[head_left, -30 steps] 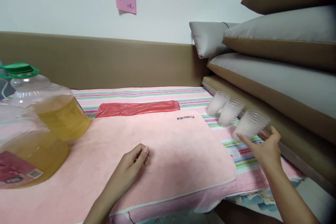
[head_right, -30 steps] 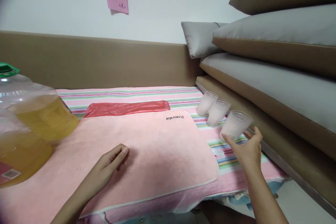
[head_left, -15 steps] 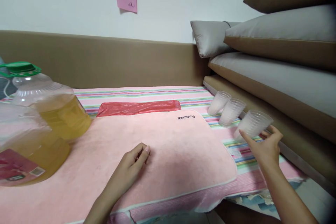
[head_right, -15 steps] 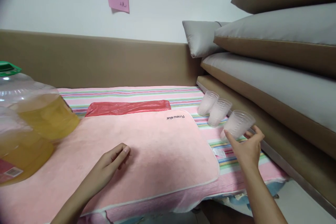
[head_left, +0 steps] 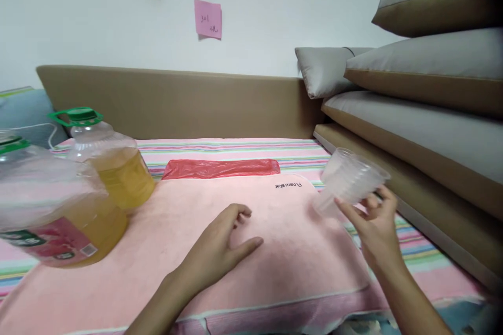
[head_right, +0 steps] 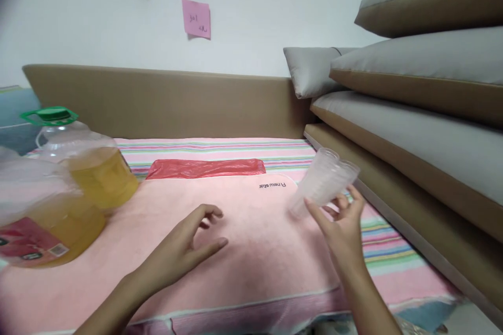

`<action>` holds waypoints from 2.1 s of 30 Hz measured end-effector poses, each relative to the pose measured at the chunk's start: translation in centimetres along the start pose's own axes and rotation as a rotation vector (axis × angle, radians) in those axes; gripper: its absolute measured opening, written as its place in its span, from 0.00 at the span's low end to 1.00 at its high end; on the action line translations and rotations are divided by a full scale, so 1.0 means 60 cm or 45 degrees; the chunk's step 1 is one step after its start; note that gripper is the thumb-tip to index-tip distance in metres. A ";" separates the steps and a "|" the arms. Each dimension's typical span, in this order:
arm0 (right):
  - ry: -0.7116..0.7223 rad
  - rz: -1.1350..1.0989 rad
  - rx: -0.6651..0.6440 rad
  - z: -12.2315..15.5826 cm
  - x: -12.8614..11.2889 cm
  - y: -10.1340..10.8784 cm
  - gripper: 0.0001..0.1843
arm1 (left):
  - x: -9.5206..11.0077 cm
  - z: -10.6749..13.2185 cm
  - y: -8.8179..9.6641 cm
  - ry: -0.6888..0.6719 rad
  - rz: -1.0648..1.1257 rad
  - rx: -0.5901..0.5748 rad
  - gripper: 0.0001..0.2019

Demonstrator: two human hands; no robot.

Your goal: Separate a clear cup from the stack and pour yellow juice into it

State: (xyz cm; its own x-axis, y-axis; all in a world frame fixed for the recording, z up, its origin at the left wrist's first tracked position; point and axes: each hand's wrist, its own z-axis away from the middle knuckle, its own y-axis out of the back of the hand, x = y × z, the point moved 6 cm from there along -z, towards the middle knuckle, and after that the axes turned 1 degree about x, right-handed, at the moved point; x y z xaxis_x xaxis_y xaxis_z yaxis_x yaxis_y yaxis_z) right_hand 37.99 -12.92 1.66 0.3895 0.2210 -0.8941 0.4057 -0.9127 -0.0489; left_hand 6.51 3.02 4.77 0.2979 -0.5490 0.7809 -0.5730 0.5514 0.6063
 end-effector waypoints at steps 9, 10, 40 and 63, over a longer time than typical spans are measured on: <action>-0.191 -0.378 -0.723 0.118 -0.040 -0.262 0.53 | -0.038 -0.055 -0.014 -0.180 0.082 0.321 0.47; -0.208 -0.375 -0.764 0.128 -0.039 -0.271 0.53 | -0.048 -0.052 -0.009 -0.162 0.102 0.366 0.46; 0.094 -0.306 -0.758 0.098 -0.083 -0.201 0.51 | -0.022 0.000 -0.005 -0.579 -0.304 0.407 0.42; 0.004 -0.317 -0.894 0.114 -0.081 -0.211 0.50 | -0.019 0.007 -0.005 -0.576 -0.455 0.201 0.42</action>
State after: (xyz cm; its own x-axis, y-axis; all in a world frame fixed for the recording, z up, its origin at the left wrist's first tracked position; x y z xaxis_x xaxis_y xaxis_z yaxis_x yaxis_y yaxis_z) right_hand 25.32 -4.81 3.59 0.2185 0.3945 -0.8926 0.9149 -0.4010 0.0468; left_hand 6.01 3.20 3.62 0.1584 -0.9152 0.3705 -0.6143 0.2024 0.7627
